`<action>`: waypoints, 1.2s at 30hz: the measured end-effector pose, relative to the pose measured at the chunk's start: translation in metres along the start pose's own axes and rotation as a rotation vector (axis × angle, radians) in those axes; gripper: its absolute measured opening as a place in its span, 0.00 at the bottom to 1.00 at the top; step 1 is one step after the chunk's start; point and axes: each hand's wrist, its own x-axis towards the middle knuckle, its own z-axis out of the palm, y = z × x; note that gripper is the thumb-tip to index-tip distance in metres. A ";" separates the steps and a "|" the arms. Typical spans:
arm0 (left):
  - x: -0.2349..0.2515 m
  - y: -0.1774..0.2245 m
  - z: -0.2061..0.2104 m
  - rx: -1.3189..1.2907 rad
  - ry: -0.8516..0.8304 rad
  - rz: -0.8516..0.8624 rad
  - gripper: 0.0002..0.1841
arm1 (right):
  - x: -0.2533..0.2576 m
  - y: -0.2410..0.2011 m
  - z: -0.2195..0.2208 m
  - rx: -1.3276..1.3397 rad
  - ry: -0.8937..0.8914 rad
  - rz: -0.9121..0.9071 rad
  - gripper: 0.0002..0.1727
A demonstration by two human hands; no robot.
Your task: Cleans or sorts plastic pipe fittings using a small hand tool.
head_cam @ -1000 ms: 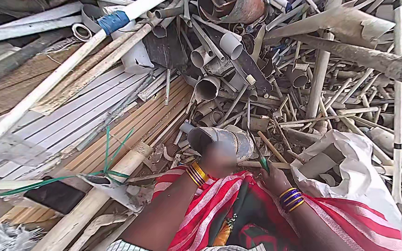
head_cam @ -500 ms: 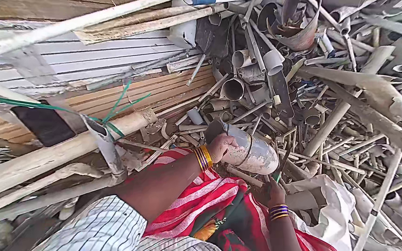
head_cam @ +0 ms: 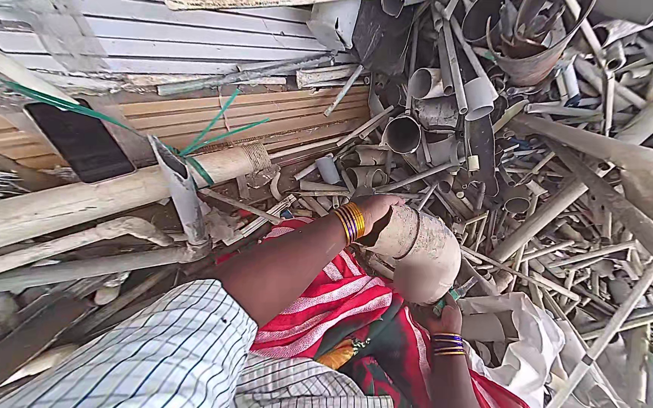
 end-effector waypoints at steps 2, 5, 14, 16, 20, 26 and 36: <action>-0.008 0.000 -0.001 -0.094 -0.078 0.054 0.20 | -0.006 -0.004 0.004 0.007 0.004 0.035 0.14; -0.011 -0.008 -0.005 -0.028 -0.244 0.203 0.13 | -0.009 -0.009 0.007 0.041 -0.004 0.067 0.12; -0.015 -0.011 -0.025 0.736 -0.509 0.380 0.28 | 0.002 -0.032 -0.010 -0.071 -0.007 0.004 0.10; -0.057 0.020 0.010 0.766 -0.339 0.012 0.23 | 0.003 -0.037 -0.015 -0.083 -0.019 0.003 0.11; -0.050 -0.011 0.013 0.291 -0.434 0.074 0.20 | 0.010 -0.045 -0.022 -0.066 -0.048 -0.030 0.14; -0.042 -0.030 0.034 -0.048 -0.288 0.050 0.05 | 0.020 -0.052 -0.024 -0.273 0.069 -0.108 0.25; -0.022 -0.028 0.045 -0.223 0.021 -0.073 0.10 | -0.032 -0.033 0.008 -0.945 -0.071 -0.591 0.24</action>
